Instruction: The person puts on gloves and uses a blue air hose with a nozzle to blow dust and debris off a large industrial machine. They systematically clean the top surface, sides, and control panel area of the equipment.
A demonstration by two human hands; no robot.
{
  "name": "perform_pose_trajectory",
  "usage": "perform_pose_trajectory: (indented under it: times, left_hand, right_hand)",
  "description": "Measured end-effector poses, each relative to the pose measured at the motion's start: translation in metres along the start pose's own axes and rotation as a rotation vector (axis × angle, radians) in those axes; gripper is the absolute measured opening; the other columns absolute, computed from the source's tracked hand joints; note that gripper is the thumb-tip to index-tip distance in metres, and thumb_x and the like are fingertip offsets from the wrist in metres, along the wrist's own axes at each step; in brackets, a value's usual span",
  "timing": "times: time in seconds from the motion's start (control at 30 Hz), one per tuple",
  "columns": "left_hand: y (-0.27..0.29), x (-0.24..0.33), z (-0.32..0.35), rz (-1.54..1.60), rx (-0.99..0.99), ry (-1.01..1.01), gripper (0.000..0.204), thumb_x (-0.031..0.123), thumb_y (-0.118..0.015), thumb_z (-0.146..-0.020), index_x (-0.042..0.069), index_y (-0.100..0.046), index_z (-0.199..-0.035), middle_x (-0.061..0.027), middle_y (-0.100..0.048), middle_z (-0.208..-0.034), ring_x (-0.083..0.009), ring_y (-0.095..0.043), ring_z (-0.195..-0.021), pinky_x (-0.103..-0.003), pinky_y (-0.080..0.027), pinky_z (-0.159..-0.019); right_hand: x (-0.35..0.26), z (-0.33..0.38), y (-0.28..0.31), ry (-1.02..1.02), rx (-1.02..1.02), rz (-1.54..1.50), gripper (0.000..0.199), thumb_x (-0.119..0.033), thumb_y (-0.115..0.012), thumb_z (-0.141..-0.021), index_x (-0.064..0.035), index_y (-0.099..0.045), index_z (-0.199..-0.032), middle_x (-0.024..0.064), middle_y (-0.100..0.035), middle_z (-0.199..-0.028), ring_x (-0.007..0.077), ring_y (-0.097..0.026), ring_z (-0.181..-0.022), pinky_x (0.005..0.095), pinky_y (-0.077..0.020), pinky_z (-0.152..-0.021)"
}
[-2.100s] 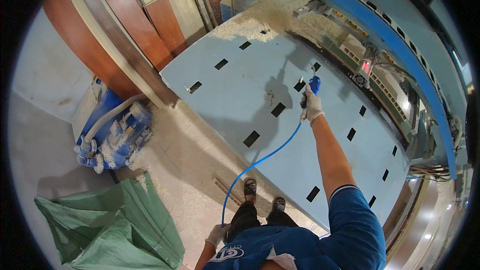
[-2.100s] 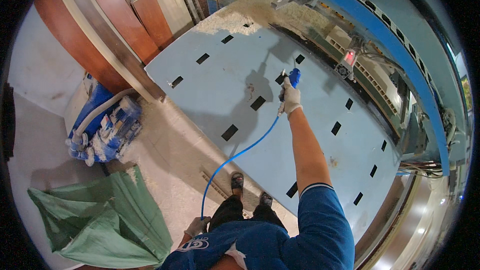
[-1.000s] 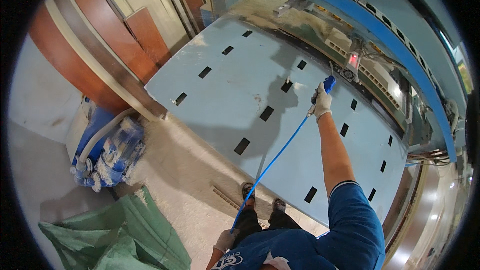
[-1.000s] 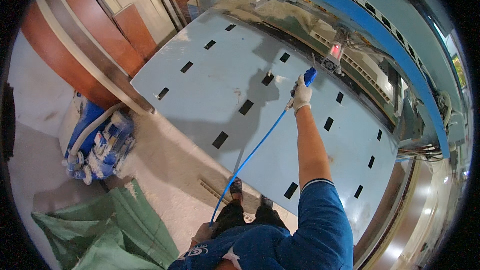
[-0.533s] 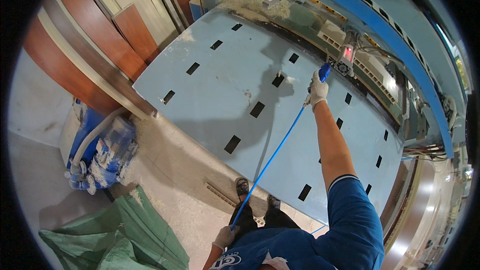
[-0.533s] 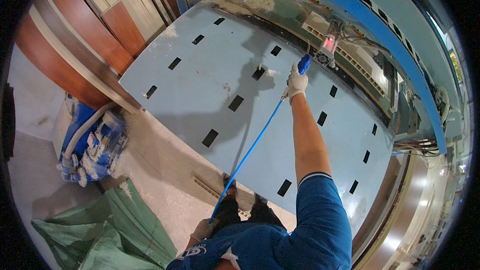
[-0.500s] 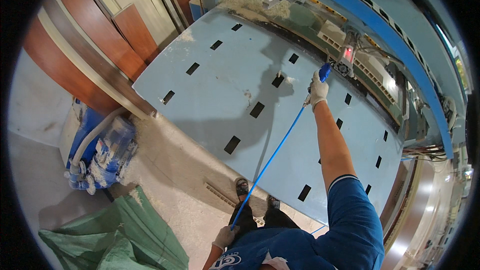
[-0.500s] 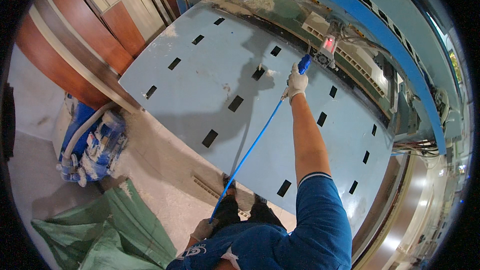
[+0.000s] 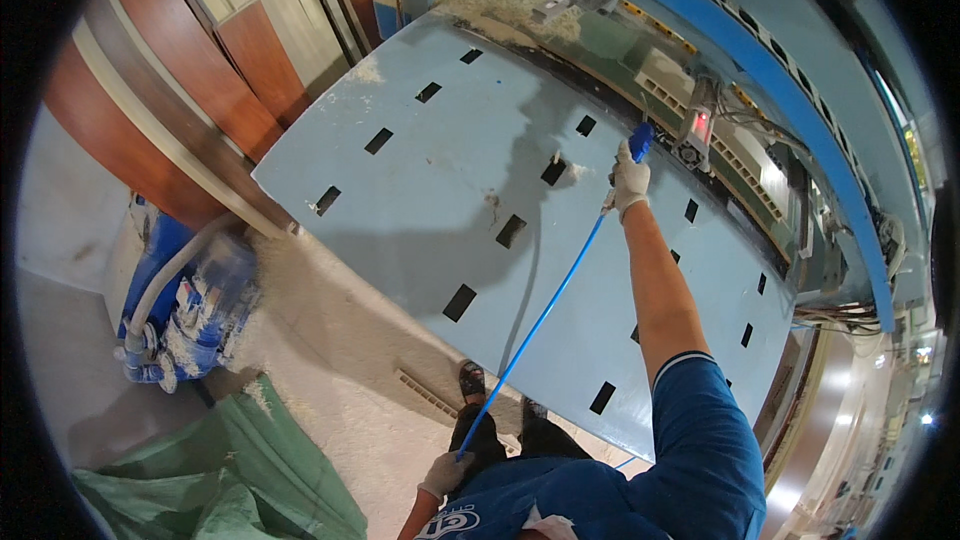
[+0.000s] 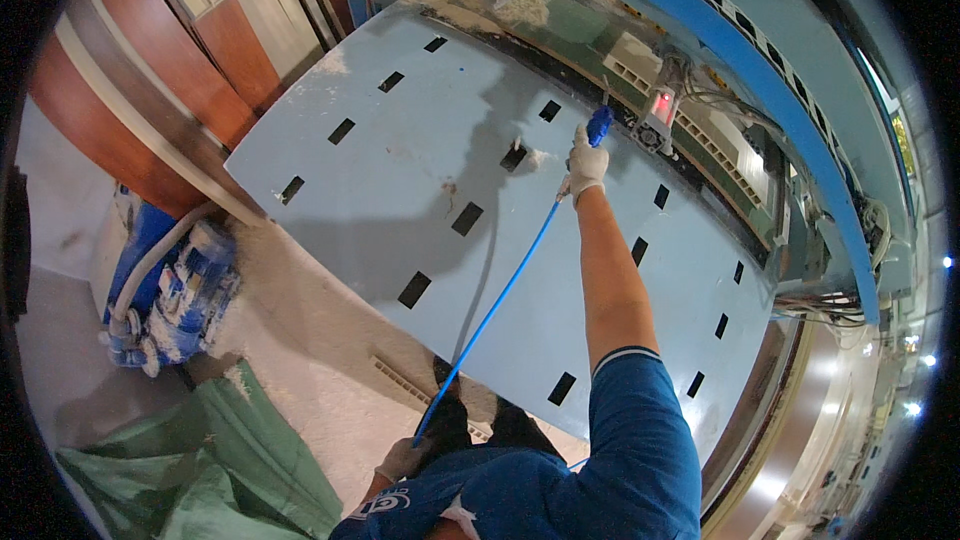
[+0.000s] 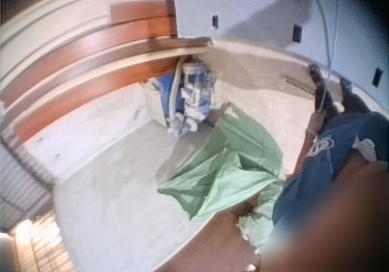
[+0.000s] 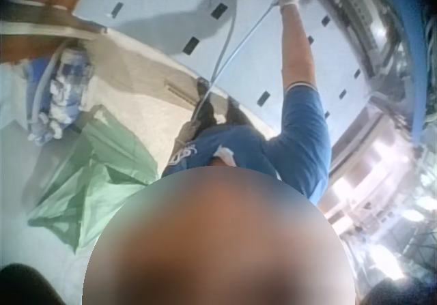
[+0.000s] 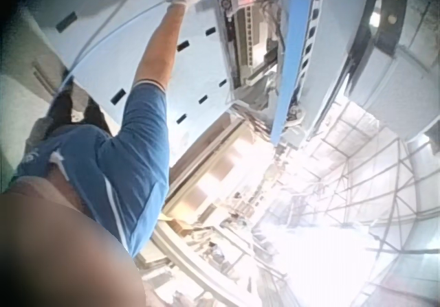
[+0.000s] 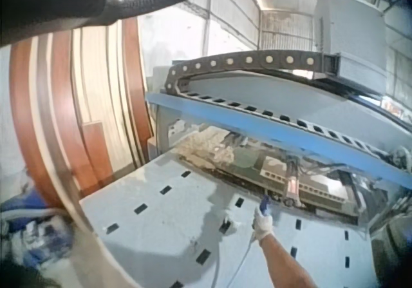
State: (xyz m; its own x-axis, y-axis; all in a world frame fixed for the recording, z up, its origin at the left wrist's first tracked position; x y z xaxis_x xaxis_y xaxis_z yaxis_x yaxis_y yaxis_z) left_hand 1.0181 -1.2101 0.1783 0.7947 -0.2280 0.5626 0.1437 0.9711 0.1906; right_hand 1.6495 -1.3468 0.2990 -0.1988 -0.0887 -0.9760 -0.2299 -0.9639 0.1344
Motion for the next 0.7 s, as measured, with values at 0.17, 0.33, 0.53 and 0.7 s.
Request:
perform_pose_trajectory:
  times: [0.17,0.33,0.53,0.7]
  left_hand:
    - [0.002,-0.006,-0.002,-0.032,-0.029,0.072,0.047,0.045,-0.053,-0.089,0.001,-0.066,-0.097,-0.0268,-0.065,-0.089,-0.0401,-0.063,-0.089,-0.045,-0.047,-0.075]
    - [0.005,-0.016,-0.005,-0.047,0.001,0.091,0.049,0.046,-0.050,-0.090,0.000,-0.066,-0.097,-0.0278,-0.064,-0.089,-0.0422,-0.062,-0.090,-0.046,-0.047,-0.076]
    - [0.011,-0.014,-0.003,0.015,0.051,0.046,0.049,0.045,-0.049,-0.090,0.000,-0.066,-0.096,-0.0287,-0.063,-0.090,-0.0433,-0.060,-0.091,-0.047,-0.046,-0.078]
    - [0.014,-0.016,-0.003,0.001,0.042,0.087,0.047,0.044,-0.050,-0.089,0.001,-0.067,-0.097,-0.0275,-0.063,-0.092,-0.0418,-0.061,-0.092,-0.047,-0.047,-0.078]
  right_hand:
    - [-0.002,0.002,-0.040,-0.040,-0.092,0.058,0.036,-0.040,-0.064,-0.085,-0.0071,-0.056,-0.073,-0.0010,-0.049,-0.059,0.0115,-0.045,-0.047,0.0273,-0.0368,-0.046]
    - [-0.002,0.008,-0.083,-0.001,-0.175,0.063,0.039,-0.042,-0.064,-0.084,-0.0057,-0.057,-0.073,0.0008,-0.051,-0.059,0.0123,-0.048,-0.049,0.0282,-0.0382,-0.047]
    - [-0.007,0.017,-0.125,0.017,-0.246,0.043,0.040,-0.041,-0.066,-0.084,-0.0046,-0.056,-0.070,0.0021,-0.052,-0.057,0.0126,-0.050,-0.047,0.0290,-0.0403,-0.044]
    - [-0.010,0.033,-0.151,-0.008,-0.284,0.020,0.037,-0.040,-0.064,-0.086,-0.0074,-0.055,-0.071,-0.0005,-0.048,-0.057,0.0117,-0.044,-0.046,0.0279,-0.0370,-0.044]
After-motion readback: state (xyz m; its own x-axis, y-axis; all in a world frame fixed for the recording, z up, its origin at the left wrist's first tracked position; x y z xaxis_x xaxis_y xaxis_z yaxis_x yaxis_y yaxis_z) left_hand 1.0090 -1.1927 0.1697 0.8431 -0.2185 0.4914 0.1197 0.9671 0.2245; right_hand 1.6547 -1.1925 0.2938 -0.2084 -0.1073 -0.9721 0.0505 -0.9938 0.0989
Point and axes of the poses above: each hand's wrist, its own z-axis away from the middle knuckle, its own y-axis out of the back of the hand, x = y × z, the point moved 7 cm from there along -z, towards the middle knuckle
